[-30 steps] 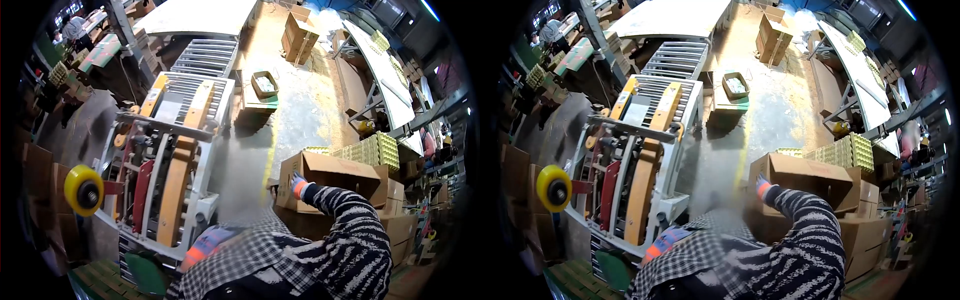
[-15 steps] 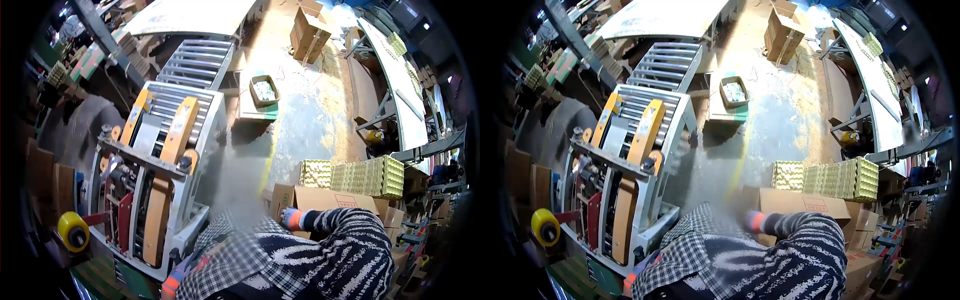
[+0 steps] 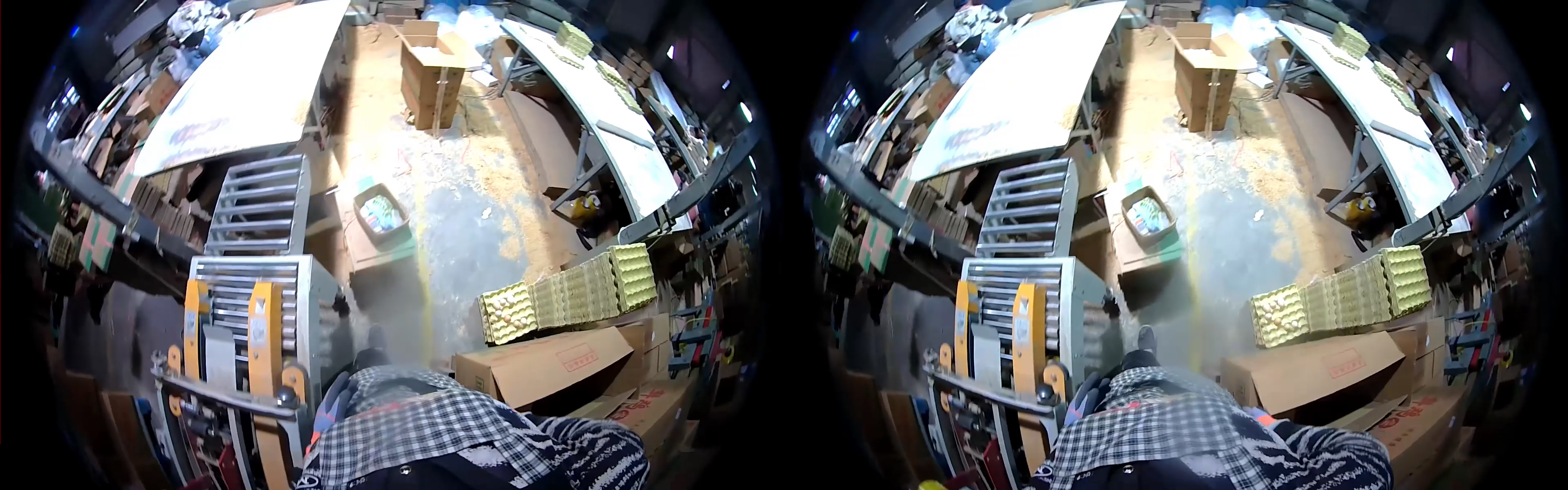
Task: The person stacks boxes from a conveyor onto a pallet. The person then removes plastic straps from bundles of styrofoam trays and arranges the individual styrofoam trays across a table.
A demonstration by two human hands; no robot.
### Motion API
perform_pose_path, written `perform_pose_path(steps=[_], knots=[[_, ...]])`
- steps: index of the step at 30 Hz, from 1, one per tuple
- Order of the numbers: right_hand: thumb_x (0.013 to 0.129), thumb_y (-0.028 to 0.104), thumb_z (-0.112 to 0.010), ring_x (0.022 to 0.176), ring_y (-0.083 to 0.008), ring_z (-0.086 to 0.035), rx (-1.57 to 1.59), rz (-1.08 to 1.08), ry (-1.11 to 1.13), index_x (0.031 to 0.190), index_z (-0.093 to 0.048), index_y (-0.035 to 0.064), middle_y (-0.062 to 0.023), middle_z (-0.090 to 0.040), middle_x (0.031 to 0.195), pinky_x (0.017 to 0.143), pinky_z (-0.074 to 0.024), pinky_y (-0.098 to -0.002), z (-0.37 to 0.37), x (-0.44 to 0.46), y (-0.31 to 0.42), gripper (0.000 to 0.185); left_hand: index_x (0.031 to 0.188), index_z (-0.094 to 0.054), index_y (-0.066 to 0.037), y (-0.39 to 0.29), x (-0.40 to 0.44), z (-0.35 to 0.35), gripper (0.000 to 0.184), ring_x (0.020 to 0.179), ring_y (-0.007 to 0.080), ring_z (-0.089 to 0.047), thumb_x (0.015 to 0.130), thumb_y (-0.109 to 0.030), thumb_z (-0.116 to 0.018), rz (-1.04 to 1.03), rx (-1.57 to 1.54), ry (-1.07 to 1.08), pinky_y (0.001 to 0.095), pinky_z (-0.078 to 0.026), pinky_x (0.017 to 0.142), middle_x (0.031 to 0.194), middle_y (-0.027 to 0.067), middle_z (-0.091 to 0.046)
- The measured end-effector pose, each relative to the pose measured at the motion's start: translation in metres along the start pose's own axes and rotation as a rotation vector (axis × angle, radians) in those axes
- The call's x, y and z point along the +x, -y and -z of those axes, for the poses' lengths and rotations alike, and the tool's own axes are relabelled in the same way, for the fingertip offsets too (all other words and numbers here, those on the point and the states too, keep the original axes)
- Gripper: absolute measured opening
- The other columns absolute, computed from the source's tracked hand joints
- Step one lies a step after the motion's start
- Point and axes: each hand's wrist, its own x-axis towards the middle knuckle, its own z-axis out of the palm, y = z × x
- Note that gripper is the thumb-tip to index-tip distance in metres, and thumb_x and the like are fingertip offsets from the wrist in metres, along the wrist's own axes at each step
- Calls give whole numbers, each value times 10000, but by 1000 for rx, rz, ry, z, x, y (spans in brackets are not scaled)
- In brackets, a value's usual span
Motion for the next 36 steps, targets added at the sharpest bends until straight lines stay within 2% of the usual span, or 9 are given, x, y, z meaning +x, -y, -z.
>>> perform_pose_path(steps=[4,7,10,14,16,19,24,28,36], knots=[[865,177,-504,1257,-350,-464,204,-165,-47,1200,-624,19,-182,-549,1301,1029,-429,-388,41,30,-6,390,1457,-453,-65,-69,135,-42,456,1226,157,-540,1028,-197,-534,16,165,225,272,-426,1019,1343,90,-570],[871,192,-505,1254,-348,-471,344,-283,-87,1207,-622,26,-185,-552,1300,1028,-431,-388,70,56,-18,392,1474,-406,-37,-92,203,-67,492,1295,216,-498,1031,-222,-514,-144,382,413,329,-382,1088,1372,138,-546],[877,206,-507,1250,-347,-479,464,-377,-125,1213,-620,33,-187,-556,1300,1027,-433,-388,104,84,-42,395,1505,-353,-35,-115,264,-94,517,1338,225,-471,1046,-238,-478,-18,425,574,335,-351,1126,1437,144,-504],[885,225,-508,1245,-344,-490,562,-463,-172,1221,-618,43,-191,-561,1298,1026,-435,-388,157,121,-88,398,1470,-392,-31,-106,350,-109,486,1297,238,-506,1049,-260,-466,-643,911,794,338,-410,1063,1444,160,-489],[889,235,-509,1243,-343,-495,605,-491,-191,1226,-617,48,-193,-563,1298,1025,-436,-388,179,137,-114,400,1450,-414,-20,-140,363,-148,494,1269,250,-530,1034,-272,-502,-534,1048,780,341,-418,1050,1418,159,-515],[895,249,-511,1239,-342,-503,641,-501,-199,1232,-615,55,-195,-566,1297,1024,-438,-388,214,160,-162,403,1308,-556,-34,-167,396,-201,435,1167,362,-574,956,-289,-571,-238,841,643,384,-475,983,1292,206,-579],[905,274,-513,1233,-339,-516,648,-466,-180,1242,-612,67,-200,-572,1295,1022,-441,-388,282,198,-273,408,1338,-559,-57,-120,521,-211,463,1172,351,-580,962,-327,-578,-261,895,519,403,-450,1008,1271,210,-603],[912,293,-515,1228,-337,-526,624,-440,-162,1251,-609,77,-203,-577,1294,1021,-443,-388,351,212,-387,412,1415,-480,-50,-132,597,-248,578,1252,337,-536,933,-331,-633,-216,938,127,387,-411,1059,1324,205,-579],[928,331,-519,1219,-332,-547,476,-354,28,1267,-605,97,-210,-587,1292,1018,-448,-388,472,234,-547,421,1441,-428,-10,-196,720,-236,696,1337,370,-432,853,-252,-711,-570,985,-590,409,-330,1136,1443,219,-459]])
